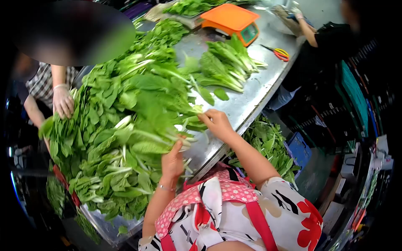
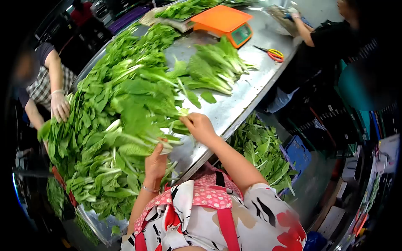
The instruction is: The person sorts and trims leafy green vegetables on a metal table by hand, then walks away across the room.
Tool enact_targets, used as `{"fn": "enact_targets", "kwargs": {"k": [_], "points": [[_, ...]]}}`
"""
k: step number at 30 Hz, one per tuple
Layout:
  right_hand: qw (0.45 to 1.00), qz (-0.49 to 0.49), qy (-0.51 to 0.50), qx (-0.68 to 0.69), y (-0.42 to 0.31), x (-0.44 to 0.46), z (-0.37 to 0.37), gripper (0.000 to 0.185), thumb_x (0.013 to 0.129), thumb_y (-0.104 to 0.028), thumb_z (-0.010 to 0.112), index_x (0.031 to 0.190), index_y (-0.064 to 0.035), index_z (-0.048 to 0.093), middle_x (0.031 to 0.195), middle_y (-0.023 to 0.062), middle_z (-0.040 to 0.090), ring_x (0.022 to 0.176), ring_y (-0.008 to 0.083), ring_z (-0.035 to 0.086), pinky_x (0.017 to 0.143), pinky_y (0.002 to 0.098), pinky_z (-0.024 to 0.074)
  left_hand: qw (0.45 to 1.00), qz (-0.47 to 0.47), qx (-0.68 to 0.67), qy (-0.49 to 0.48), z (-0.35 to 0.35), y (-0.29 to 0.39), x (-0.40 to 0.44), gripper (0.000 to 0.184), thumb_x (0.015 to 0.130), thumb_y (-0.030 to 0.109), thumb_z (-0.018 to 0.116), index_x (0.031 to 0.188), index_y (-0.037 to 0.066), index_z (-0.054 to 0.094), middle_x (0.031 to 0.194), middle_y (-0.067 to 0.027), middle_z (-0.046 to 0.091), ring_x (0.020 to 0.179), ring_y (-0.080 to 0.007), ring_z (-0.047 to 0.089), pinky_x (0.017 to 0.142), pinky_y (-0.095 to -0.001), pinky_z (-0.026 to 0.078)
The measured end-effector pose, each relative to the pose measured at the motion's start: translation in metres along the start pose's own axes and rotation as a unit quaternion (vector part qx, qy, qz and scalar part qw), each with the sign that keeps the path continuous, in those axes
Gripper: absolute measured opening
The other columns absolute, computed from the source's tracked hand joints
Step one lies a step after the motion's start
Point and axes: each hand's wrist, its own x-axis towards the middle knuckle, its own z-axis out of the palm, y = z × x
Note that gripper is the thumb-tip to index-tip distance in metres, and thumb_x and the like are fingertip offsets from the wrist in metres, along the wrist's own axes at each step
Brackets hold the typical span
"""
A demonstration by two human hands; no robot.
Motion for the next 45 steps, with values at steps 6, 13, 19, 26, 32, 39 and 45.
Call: {"fn": "enact_targets", "kwargs": {"k": [6,13,19,26,32,39,45], "points": [[0.978,0.033,-0.010,-0.204,0.048,0.020,0.050,0.016,0.068,-0.019,0.057,0.072,-0.0041,0.058,0.079,0.0155,0.057,0.074,0.0324,0.056,0.062,0.0418,0.0461,0.999,0.021,-0.020,0.034,-0.011,0.006,0.007,0.030,0.083,0.007,0.053,0.108,-0.008,0.052,0.109,-0.0090,0.052,0.101,-0.0181,0.048,0.091,-0.0315,0.036],[0.995,0.085,0.033,0.027,0.010,0.019,0.016,0.022,0.071,-0.021,0.062,0.078,-0.0016,0.054,0.078,0.0139,0.057,0.073,0.0292,0.056,0.063,0.0362,0.0440,0.995,0.091,0.013,0.033,-0.011,0.054,0.021,0.026,0.084,0.017,0.056,0.102,-0.002,0.056,0.098,-0.0068,0.057,0.089,-0.0132,0.053,0.080,-0.0270,0.042],[0.961,0.065,0.168,0.209,0.016,0.018,0.008,0.020,0.077,-0.022,0.060,0.081,-0.0025,0.053,0.071,0.0111,0.058,0.061,0.0189,0.055,0.056,0.0314,0.0421,0.995,0.088,-0.032,0.030,0.007,0.047,0.024,0.031,0.085,0.014,0.052,0.113,0.000,0.049,0.106,-0.0087,0.054,0.090,-0.0131,0.051,0.079,-0.0275,0.041],[0.777,0.202,0.107,0.586,0.013,0.013,0.000,0.019,0.083,-0.015,0.057,0.093,-0.0004,0.051,0.080,0.0081,0.060,0.068,0.0115,0.057,0.052,0.0205,0.0434,0.995,-0.014,-0.095,0.024,0.027,0.016,0.016,0.024,0.082,0.005,0.054,0.104,0.010,0.048,0.102,-0.0070,0.056,0.086,-0.0143,0.053,0.076,-0.0295,0.042],[0.810,0.172,0.062,0.557,-0.014,-0.008,0.010,0.013,0.085,-0.010,0.053,0.093,-0.0016,0.049,0.080,0.0081,0.060,0.068,0.0105,0.056,0.053,0.0198,0.0410,0.995,-0.011,-0.103,0.012,0.033,0.002,0.026,0.022,0.080,0.005,0.057,0.100,0.010,0.048,0.099,-0.0073,0.057,0.085,-0.0165,0.054,0.079,-0.0307,0.041],[0.938,0.096,0.039,0.331,-0.036,-0.038,0.019,0.010,0.079,-0.007,0.058,0.084,-0.0028,0.051,0.077,0.0061,0.058,0.071,0.0131,0.054,0.060,0.0228,0.0403,0.999,0.000,-0.051,-0.016,0.040,0.001,0.021,0.041,0.078,0.004,0.059,0.117,0.003,0.045,0.107,-0.0100,0.055,0.098,-0.0194,0.053,0.088,-0.0322,0.038],[0.963,-0.203,0.052,0.169,-0.037,-0.060,0.007,0.021,0.070,-0.007,0.063,0.088,-0.0017,0.054,0.080,0.0094,0.057,0.076,0.0287,0.053,0.070,0.0352,0.0412,0.994,-0.036,-0.104,0.019,0.028,0.011,0.025,0.040,0.079,0.003,0.057,0.117,0.000,0.043,0.108,-0.0122,0.055,0.100,-0.0217,0.053,0.089,-0.0349,0.039]]}}
